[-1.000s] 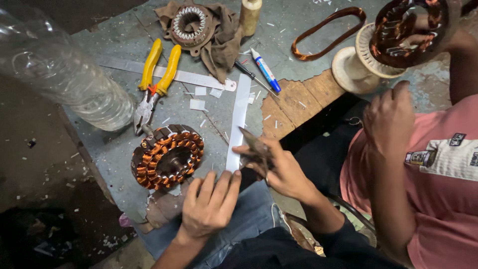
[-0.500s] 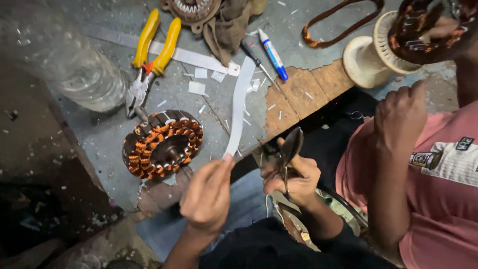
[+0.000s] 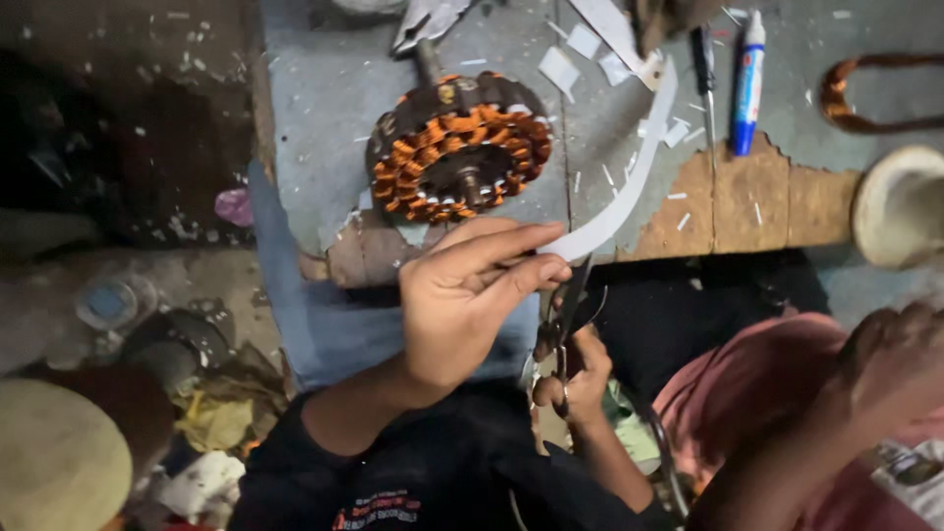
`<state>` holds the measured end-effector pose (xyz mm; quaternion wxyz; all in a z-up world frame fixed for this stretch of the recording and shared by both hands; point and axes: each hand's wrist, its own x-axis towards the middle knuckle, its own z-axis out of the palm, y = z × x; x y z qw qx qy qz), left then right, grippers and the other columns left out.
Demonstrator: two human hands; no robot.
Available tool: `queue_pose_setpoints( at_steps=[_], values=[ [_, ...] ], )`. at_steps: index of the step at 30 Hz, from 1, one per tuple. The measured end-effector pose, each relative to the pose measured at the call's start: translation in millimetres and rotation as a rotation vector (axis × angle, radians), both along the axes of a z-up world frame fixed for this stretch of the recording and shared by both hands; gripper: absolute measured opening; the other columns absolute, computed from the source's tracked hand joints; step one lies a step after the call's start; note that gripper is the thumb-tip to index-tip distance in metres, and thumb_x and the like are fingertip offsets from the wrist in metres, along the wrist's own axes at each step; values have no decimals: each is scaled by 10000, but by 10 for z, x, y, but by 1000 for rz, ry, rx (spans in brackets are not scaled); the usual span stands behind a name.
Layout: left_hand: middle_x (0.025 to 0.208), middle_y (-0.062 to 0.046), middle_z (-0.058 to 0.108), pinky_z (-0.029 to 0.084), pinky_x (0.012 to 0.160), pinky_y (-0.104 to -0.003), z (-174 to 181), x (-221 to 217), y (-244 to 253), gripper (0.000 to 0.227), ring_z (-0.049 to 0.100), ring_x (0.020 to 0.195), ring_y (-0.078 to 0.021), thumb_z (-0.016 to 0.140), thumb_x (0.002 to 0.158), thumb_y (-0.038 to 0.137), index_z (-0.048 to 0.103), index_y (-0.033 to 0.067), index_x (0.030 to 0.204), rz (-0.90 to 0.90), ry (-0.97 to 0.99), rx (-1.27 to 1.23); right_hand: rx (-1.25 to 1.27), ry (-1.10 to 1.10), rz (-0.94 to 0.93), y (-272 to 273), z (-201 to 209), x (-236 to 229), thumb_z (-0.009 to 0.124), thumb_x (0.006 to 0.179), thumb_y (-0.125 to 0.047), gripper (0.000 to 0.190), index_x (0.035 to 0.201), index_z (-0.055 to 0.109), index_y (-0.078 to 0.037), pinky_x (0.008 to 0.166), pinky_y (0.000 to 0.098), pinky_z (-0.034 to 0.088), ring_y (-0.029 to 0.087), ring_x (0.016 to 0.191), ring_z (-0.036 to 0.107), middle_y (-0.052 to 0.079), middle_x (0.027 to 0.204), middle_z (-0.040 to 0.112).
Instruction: The person cuts strips of white insulating material with scissors and inserts them into the slots of a copper-wound motor stator. They repeat this process for multiple slots, pressing the strips into place by hand.
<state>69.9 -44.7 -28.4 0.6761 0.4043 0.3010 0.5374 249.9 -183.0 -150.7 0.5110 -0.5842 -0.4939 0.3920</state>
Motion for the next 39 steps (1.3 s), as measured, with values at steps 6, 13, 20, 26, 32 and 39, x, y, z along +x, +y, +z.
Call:
queue_pose_setpoints(
  at_steps=[6,13,20,26,32,39],
  values=[
    [1074,-114,749,622,849,-258,-67,11,34,290,726,952,-131,745,944,-62,716,-61,1232,25,2,-152,-29,-59,132,125,21,49,810,615,-799,1014,1167,667,40,672,247,413,113,779,555,1,888,599],
    [1026,-82,754,614,832,-230,-102,-31,9,348,724,923,-96,753,922,-49,694,-42,1264,73,19,-169,-28,12,131,295,97,-10,866,640,-720,1038,1277,648,71,606,218,383,68,697,529,-20,838,588],
    [1027,-82,748,601,850,-229,-126,-55,3,345,709,931,-90,734,956,-63,682,-42,1296,71,-122,-168,4,14,207,304,98,53,909,652,-600,1055,1388,594,87,616,223,394,65,711,529,-18,860,596],
    [1006,-69,758,606,845,-219,-112,-47,7,335,716,919,-76,737,944,-58,695,-28,1275,90,-66,-160,-38,4,144,307,121,31,897,636,-604,1037,1362,636,90,579,194,358,35,645,505,-61,766,580],
    [978,-50,764,604,783,-203,-75,-36,17,310,712,874,-57,746,927,-35,717,-8,1235,120,-5,-165,-107,-40,130,321,152,49,930,783,-463,785,1236,647,113,570,202,402,32,638,535,-51,761,617],
    [1071,-63,737,598,772,-202,25,-128,-23,181,696,901,-62,711,975,-13,753,-11,1152,123,100,3,-78,83,30,271,-32,79,865,783,-599,903,1303,574,79,644,196,458,51,726,587,-25,863,628]
  ],
)
